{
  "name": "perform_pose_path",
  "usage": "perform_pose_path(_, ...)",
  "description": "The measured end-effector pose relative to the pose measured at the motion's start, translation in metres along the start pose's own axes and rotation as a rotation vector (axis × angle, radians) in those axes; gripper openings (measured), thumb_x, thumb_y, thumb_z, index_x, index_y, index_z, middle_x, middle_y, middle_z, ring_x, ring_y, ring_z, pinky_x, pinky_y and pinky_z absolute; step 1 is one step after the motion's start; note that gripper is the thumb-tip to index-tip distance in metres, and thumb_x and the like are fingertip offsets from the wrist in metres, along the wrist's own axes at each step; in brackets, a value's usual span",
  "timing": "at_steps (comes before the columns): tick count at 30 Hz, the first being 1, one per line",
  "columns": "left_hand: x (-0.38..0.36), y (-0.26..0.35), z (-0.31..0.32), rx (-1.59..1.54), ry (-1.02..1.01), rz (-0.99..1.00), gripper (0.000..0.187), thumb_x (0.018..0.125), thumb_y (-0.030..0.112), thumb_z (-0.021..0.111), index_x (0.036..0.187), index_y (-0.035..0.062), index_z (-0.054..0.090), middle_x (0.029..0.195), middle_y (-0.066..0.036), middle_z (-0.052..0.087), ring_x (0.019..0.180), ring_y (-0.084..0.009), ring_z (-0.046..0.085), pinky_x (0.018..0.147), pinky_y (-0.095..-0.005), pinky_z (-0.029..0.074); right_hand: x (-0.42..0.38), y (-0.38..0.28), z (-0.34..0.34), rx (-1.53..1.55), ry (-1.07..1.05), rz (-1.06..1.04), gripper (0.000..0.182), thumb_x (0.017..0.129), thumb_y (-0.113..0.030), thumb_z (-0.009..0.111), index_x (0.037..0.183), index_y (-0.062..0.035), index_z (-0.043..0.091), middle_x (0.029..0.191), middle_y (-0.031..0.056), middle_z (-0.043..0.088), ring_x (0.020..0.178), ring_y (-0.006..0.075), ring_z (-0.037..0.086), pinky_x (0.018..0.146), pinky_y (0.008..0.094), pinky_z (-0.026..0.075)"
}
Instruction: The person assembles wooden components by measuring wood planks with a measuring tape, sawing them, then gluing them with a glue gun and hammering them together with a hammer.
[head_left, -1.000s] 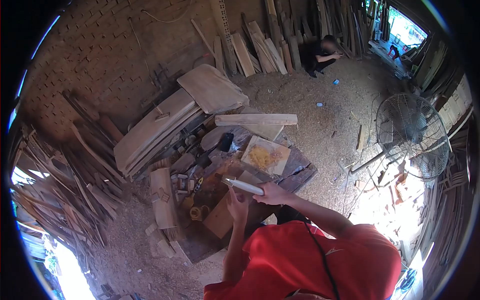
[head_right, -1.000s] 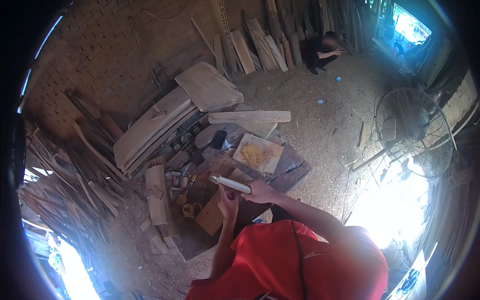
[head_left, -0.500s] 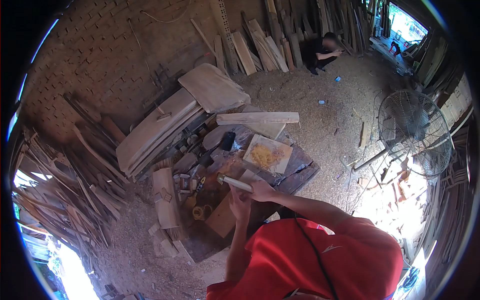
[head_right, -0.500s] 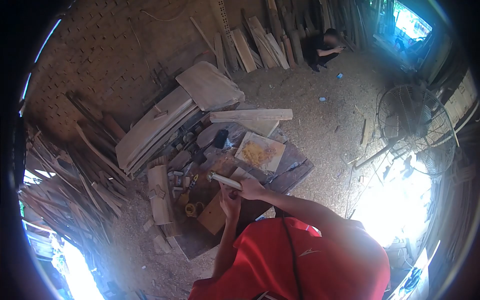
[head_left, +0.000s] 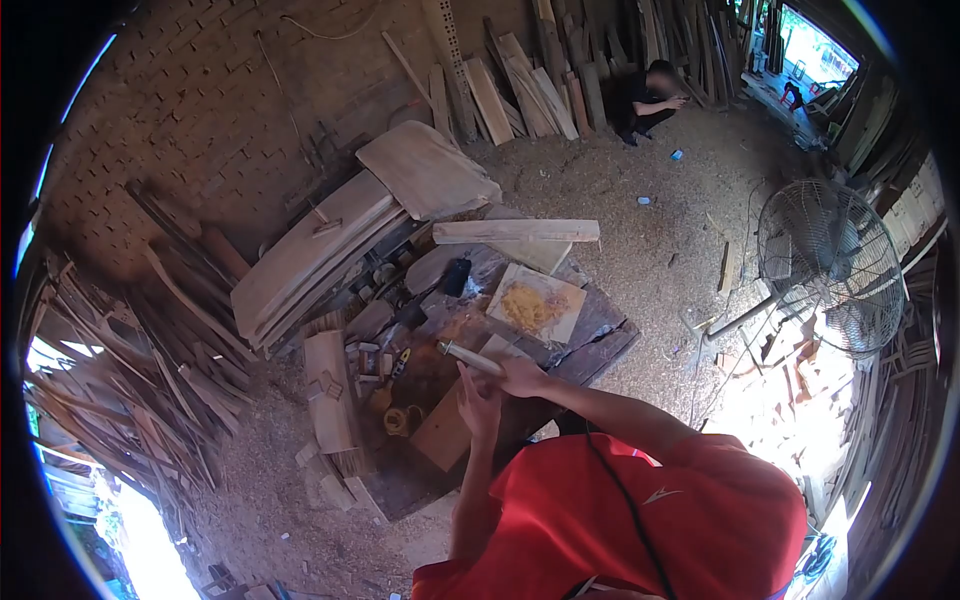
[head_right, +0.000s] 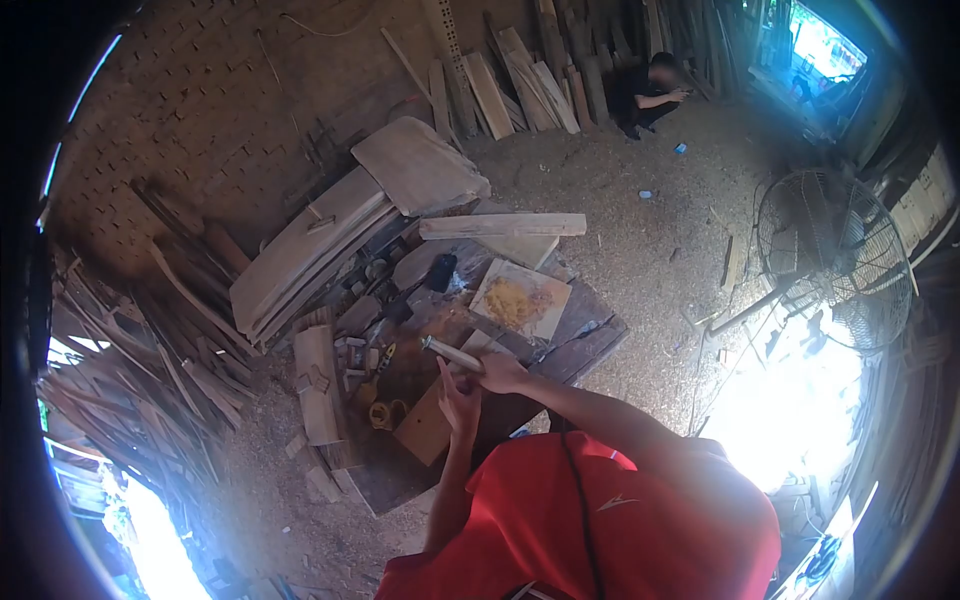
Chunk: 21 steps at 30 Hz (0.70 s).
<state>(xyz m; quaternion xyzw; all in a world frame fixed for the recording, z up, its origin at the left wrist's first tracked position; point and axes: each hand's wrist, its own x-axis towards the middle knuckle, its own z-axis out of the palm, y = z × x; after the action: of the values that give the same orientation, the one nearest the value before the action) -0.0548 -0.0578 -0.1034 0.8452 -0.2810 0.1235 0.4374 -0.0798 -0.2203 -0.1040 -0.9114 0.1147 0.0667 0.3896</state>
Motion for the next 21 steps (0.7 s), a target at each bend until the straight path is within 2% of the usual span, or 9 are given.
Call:
perform_pose_path(3, -0.001, 0.002, -0.002, -0.07, -0.082, -0.122, 0.095, 0.081, 0.011, 0.077, 0.163, 0.0, 0.031, 0.082, -0.006, 0.069, 0.08, -0.0304, 0.064, 0.081, -0.0443, 0.05, 0.0, 0.004, -0.004, 0.062, -0.026, -0.002, 0.063, 0.093, -0.05, 0.068, 0.147, -0.0187, 0.057, 0.12, 0.0243, 0.072, 0.112, 0.0432, 0.069, 0.095, 0.0517, 0.055)
perform_pose_path(7, 0.0, -0.003, 0.001, -0.055, -0.053, -0.063, 0.095, 0.08, 0.009, 0.078, 0.163, -0.0014, 0.033, 0.081, -0.005, 0.068, 0.077, -0.0271, 0.064, 0.08, -0.0428, 0.051, 0.0, -0.002, -0.013, 0.048, -0.064, -0.002, 0.064, 0.093, -0.05, 0.068, 0.146, -0.0165, 0.058, 0.12, 0.0245, 0.072, 0.112, 0.0431, 0.069, 0.095, 0.0515, 0.054)
perform_pose_path(10, -0.001, -0.004, 0.003, -0.033, -0.03, -0.025, 0.094, 0.078, 0.004, 0.077, 0.162, -0.0032, 0.034, 0.077, -0.004, 0.066, 0.074, -0.0241, 0.063, 0.079, -0.04, 0.051, -0.006, -0.009, -0.016, 0.052, -0.014, -0.016, 0.054, 0.092, -0.05, 0.066, 0.119, -0.0031, 0.072, 0.109, 0.027, 0.074, 0.107, 0.043, 0.071, 0.095, 0.0518, 0.055)
perform_pose_path(16, 0.002, 0.002, -0.002, -0.035, -0.058, -0.032, 0.09, 0.078, 0.006, 0.077, 0.159, -0.0019, 0.04, 0.081, -0.005, 0.069, 0.078, -0.0258, 0.065, 0.081, -0.0413, 0.051, -0.002, -0.004, -0.009, 0.037, 0.014, -0.088, 0.052, 0.093, -0.048, 0.067, 0.114, -0.0017, 0.074, 0.107, 0.0282, 0.074, 0.105, 0.0442, 0.071, 0.094, 0.0536, 0.055)
perform_pose_path(19, 0.001, 0.001, -0.001, -0.072, -0.06, -0.071, 0.088, 0.079, 0.007, 0.077, 0.159, 0.0008, 0.042, 0.089, -0.006, 0.073, 0.083, -0.0271, 0.067, 0.084, -0.0429, 0.051, 0.001, -0.002, -0.011, -0.022, -0.107, -0.017, 0.052, 0.095, -0.045, 0.065, 0.135, -0.0115, 0.065, 0.12, 0.0262, 0.071, 0.115, 0.0444, 0.067, 0.098, 0.0523, 0.053)
perform_pose_path(21, 0.0, 0.001, -0.001, -0.101, -0.058, -0.108, 0.089, 0.078, 0.006, 0.077, 0.159, 0.0009, 0.041, 0.089, -0.006, 0.073, 0.083, -0.0269, 0.068, 0.085, -0.043, 0.051, 0.0, -0.002, -0.01, -0.014, -0.098, -0.002, 0.052, 0.094, -0.044, 0.065, 0.135, -0.0115, 0.065, 0.12, 0.0263, 0.071, 0.115, 0.0447, 0.067, 0.099, 0.0525, 0.053)
